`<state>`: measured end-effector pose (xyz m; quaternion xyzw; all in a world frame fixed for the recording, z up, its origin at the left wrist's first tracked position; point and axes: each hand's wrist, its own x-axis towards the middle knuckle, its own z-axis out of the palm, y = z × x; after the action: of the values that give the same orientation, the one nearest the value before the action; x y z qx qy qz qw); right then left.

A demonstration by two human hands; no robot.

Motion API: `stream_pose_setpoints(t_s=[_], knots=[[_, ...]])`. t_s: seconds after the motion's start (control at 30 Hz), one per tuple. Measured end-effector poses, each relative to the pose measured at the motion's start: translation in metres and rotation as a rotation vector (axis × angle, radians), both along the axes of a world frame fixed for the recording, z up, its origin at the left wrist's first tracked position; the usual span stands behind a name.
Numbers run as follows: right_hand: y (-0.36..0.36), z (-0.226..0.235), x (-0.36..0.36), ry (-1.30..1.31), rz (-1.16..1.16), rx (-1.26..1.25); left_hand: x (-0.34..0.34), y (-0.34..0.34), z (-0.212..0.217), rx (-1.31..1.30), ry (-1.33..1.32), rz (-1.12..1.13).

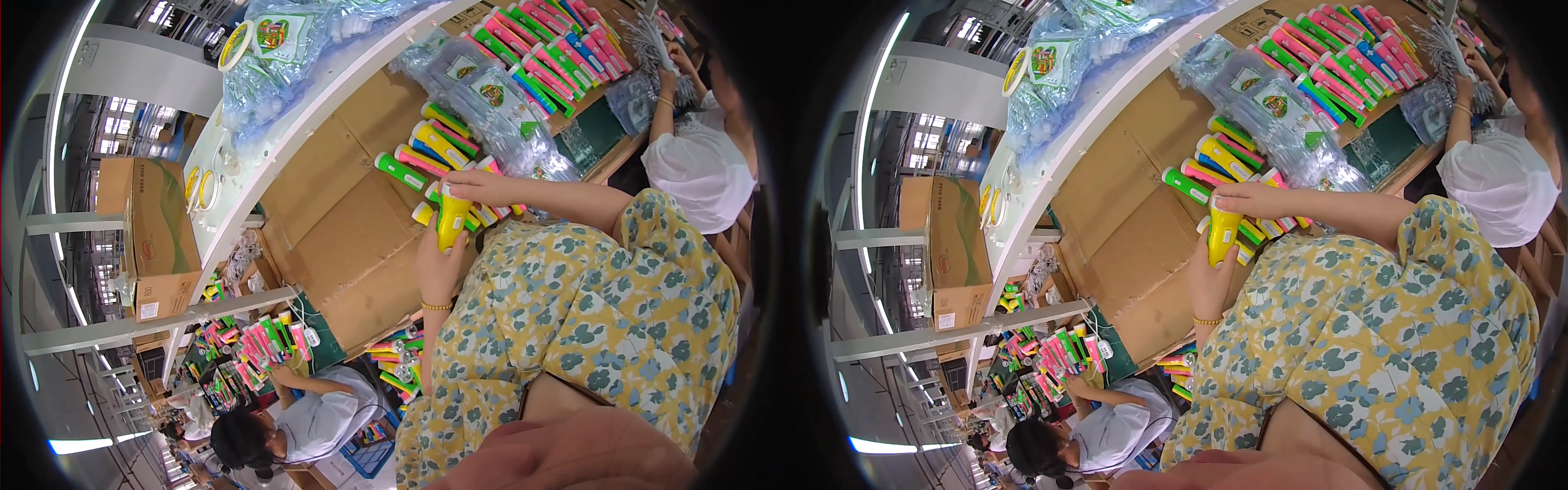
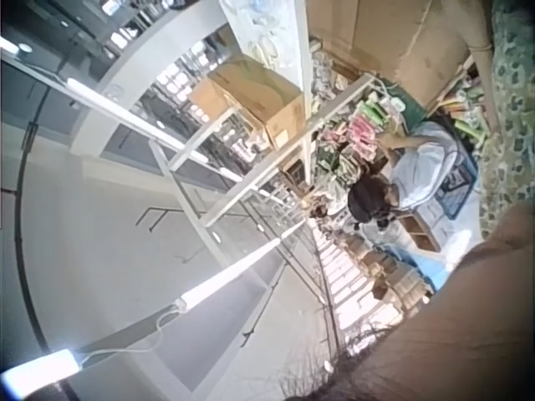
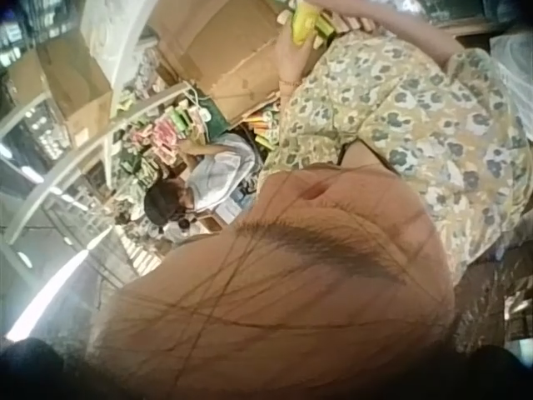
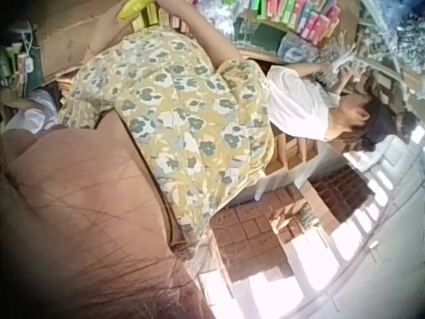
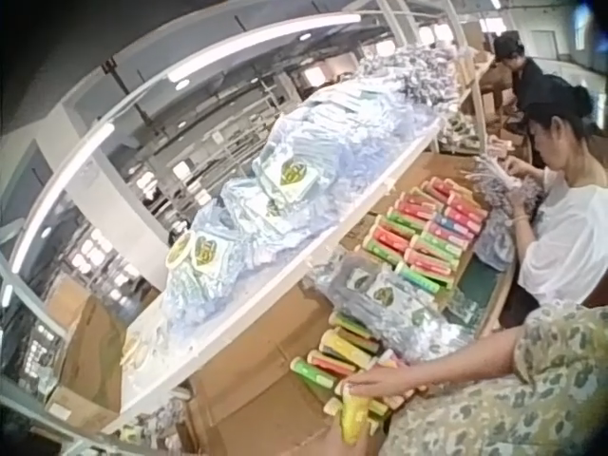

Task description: Sort and organize colored flashlights on a workbench in a factory environment.

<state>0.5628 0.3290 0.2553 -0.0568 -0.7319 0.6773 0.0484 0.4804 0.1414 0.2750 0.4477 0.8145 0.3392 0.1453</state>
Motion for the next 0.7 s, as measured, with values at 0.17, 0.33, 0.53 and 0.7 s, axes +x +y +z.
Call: stream_pose_setpoints(t_s=[0.17,0.33,0.53,0.7], knots=[[-0.013,0.005,0.0,-0.127,-0.019,-0.058,0.0,-0.004,-0.007,-0.083,-0.152,0.048],[-0.01,0.009,-0.012,-0.259,0.001,-0.408,-0.04,-0.001,-0.036,0.261,-1.033,0.053],[-0.006,-0.011,-0.007,-0.267,0.042,-0.255,-0.051,-0.016,-0.036,0.626,-1.618,0.153],[-0.006,-0.025,-0.005,-0.29,0.041,-0.357,-0.059,-0.018,-0.039,0.793,-1.793,0.085]])
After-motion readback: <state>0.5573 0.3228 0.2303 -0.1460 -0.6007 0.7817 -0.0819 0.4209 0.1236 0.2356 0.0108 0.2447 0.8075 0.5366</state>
